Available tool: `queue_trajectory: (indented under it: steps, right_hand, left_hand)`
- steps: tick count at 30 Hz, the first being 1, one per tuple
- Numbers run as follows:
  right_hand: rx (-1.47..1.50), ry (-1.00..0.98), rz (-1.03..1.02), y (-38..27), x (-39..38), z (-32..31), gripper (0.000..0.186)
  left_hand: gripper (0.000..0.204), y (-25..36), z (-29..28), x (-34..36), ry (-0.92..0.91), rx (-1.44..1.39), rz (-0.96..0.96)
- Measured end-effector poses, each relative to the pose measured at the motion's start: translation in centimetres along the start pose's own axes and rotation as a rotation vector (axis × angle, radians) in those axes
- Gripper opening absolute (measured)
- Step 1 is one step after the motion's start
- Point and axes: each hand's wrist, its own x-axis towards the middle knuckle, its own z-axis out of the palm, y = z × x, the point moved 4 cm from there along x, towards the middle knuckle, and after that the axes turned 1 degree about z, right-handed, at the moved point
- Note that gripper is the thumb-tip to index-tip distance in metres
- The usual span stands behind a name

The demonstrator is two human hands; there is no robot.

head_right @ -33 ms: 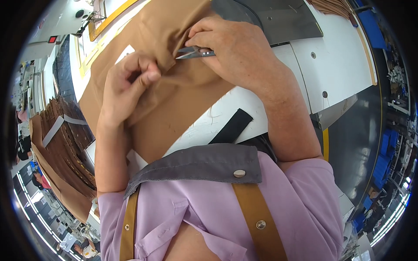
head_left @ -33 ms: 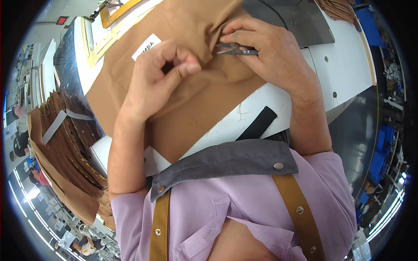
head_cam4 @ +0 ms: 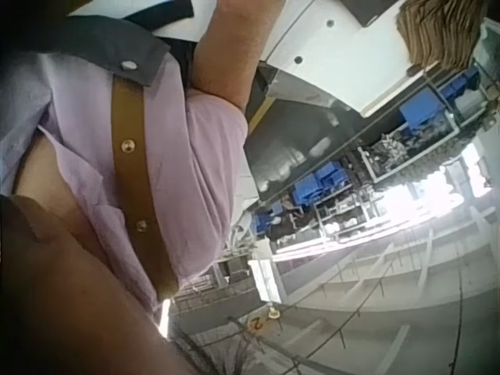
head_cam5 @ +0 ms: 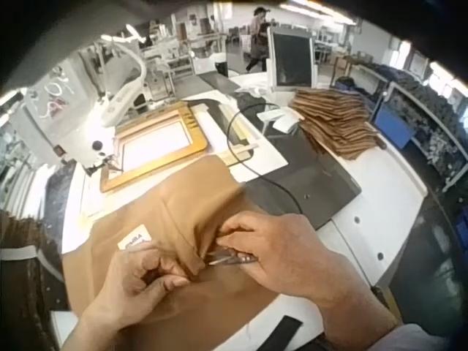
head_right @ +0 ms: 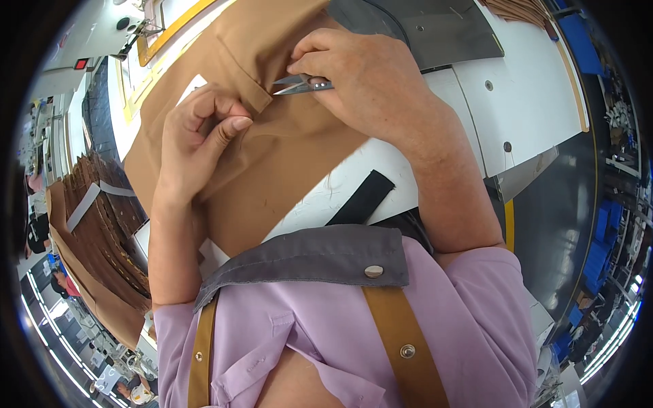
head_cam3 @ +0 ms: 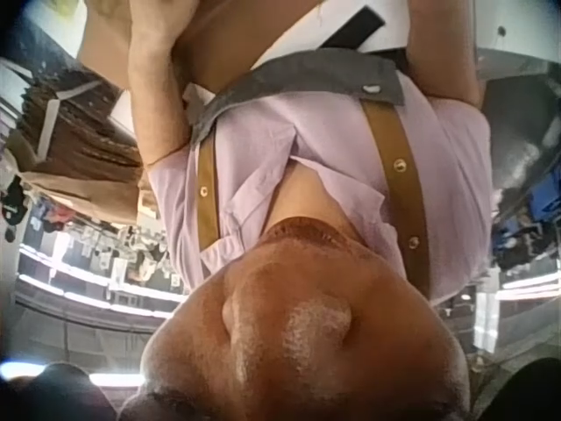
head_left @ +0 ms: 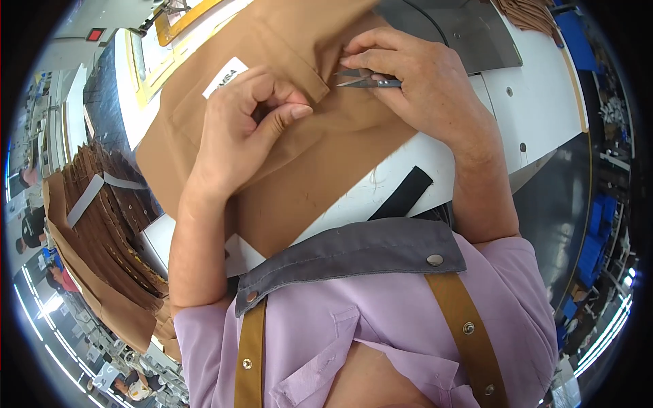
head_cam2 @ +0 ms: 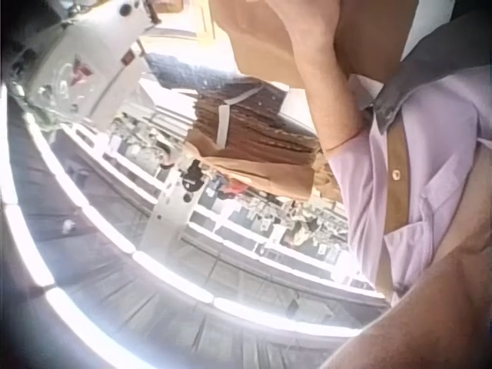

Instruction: Trimming threads and aligning leather components for automated sewing machine processing.

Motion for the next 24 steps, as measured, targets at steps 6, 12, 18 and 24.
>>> queue_trajectory:
  steps: [6,12,18,24]
  right_hand:
    - [-0.119,0.021,0.078,0.3,-0.2,-0.4,0.023]
    - [-0.212,0.052,0.05,0.8,-0.3,-0.4,0.022]
    - [-0.189,0.022,0.158,1.2,-0.1,-0.6,0.03]
    - [-0.138,-0.014,0.2,1.4,0.1,-0.7,0.032]
  left_hand:
    - [0.011,-0.5,-0.6,-0.2,0.183,0.16,-0.091]
    - [0.013,0.2,-0.9,-1.8,0.165,0.055,-0.095]
    - [0.011,-0.3,-2.6,-3.7,-0.361,-0.475,0.196]
    - [0.021,1.5,-1.0,-1.0,0.076,0.257,0.214]
